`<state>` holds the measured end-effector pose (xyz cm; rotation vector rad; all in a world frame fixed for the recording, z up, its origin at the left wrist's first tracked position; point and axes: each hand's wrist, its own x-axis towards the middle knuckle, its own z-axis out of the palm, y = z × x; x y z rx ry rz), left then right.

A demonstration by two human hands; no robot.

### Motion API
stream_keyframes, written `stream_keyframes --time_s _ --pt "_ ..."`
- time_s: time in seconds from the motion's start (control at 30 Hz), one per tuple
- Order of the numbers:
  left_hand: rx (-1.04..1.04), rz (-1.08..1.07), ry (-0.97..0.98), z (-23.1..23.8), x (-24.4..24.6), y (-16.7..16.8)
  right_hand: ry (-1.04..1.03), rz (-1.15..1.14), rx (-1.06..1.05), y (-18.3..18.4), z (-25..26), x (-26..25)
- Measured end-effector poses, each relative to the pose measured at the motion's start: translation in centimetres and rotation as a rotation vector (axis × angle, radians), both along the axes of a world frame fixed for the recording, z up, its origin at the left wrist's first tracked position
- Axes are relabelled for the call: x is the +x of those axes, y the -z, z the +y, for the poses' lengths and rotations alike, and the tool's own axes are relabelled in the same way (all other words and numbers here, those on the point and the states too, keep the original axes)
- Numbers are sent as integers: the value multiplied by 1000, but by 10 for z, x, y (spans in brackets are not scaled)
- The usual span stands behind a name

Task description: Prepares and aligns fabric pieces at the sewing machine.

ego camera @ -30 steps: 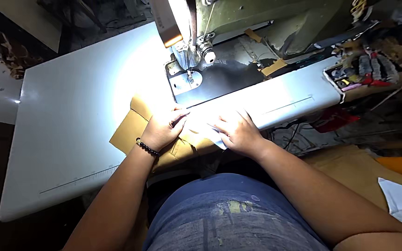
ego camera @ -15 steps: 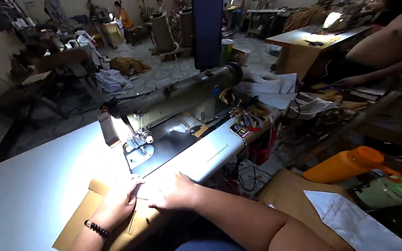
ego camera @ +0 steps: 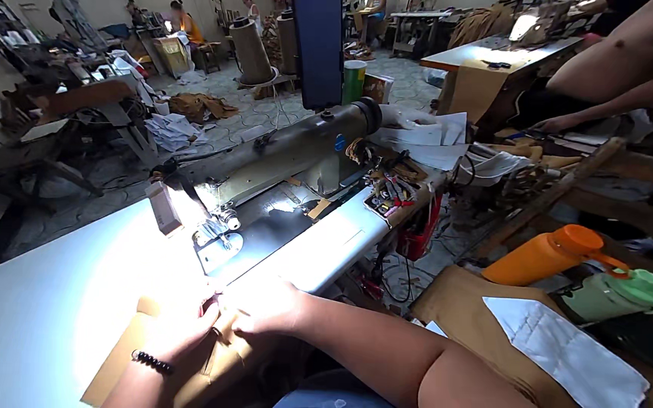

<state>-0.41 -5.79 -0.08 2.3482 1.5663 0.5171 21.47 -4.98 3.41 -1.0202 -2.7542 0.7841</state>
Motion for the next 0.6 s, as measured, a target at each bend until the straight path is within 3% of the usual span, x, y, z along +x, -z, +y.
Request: stream_keyframes --time_s 0.27,0.6 --pt "-124 39 -34 -1 -2 -5 93 -105 -78 -25 -7 0" --pt "96 -253 -121 4 5 16 219 -35 -142 -8 -5 1"
